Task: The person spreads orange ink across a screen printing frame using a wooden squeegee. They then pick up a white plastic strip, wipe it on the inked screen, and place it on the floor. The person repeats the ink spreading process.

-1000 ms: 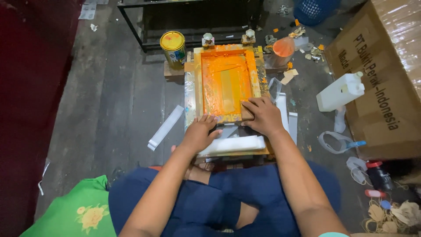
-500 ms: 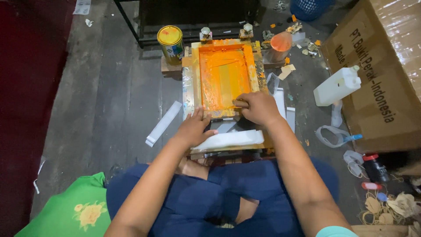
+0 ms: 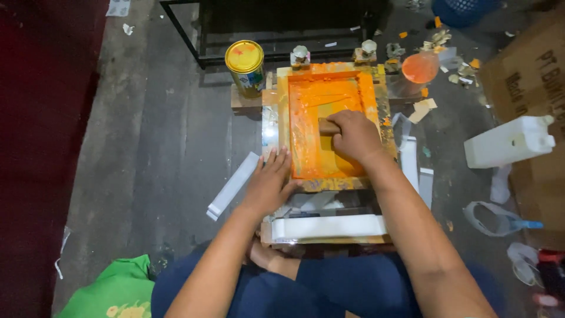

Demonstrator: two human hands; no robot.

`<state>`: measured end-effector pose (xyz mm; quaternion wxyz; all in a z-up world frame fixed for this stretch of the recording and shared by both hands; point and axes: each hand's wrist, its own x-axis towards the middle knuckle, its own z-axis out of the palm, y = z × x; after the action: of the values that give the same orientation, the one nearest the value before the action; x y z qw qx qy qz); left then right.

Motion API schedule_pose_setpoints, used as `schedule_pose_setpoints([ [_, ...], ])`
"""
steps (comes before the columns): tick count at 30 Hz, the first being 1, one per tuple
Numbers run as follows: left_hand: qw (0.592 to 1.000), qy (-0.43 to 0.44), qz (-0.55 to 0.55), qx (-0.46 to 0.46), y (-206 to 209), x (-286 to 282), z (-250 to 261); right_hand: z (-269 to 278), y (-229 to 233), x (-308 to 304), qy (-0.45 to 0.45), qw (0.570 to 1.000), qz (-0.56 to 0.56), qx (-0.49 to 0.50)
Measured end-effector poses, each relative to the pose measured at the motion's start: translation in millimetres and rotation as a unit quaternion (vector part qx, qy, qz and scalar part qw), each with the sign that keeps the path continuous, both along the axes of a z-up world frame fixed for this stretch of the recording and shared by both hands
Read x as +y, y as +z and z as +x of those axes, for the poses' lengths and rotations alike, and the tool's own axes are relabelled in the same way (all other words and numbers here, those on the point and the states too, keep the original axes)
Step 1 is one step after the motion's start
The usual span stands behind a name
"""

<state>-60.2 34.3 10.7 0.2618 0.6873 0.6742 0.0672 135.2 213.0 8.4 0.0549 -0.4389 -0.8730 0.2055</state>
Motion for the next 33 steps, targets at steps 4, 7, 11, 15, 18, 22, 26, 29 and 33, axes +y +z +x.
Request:
schedule_pose_setpoints([
  [4, 1.000, 0.011, -0.007, -0.010, -1, 0, -1, -1, -5, -11, -0.003, 1.000, 0.001, -0.008],
  [7, 1.000, 0.013, -0.016, 0.001, -3, -4, 1, 4, -5, -24, 0.006, 1.000, 0.011, -0.011],
  [11, 1.000, 0.008, 0.005, 0.023, -6, -20, 4, 11, 17, -57, 0.003, 0.998, -0.014, -0.058],
  [15, 1.000, 0.016, -0.004, 0.023, -3, -39, 13, 23, 26, -86, -0.004, 0.996, -0.050, -0.070],
  [18, 0.999, 0.004, -0.004, 0.050, -6, -48, 18, 34, 24, -96, 0.002, 0.992, -0.064, -0.106],
  [22, 0.998, -0.015, 0.009, 0.063, -7, -54, 19, 35, 33, -105, -0.011, 0.993, -0.060, -0.099],
  [26, 0.999, -0.002, 0.005, 0.044, -4, -53, 20, 30, 51, -106, -0.005, 0.991, -0.072, -0.109],
  [29, 1.000, 0.006, 0.006, 0.021, -2, -51, 19, 22, 67, -94, -0.008, 0.990, -0.089, -0.113],
  [33, 1.000, 0.018, -0.007, -0.009, -1, -42, 16, 7, 95, -78, -0.008, 0.989, -0.066, -0.129],
])
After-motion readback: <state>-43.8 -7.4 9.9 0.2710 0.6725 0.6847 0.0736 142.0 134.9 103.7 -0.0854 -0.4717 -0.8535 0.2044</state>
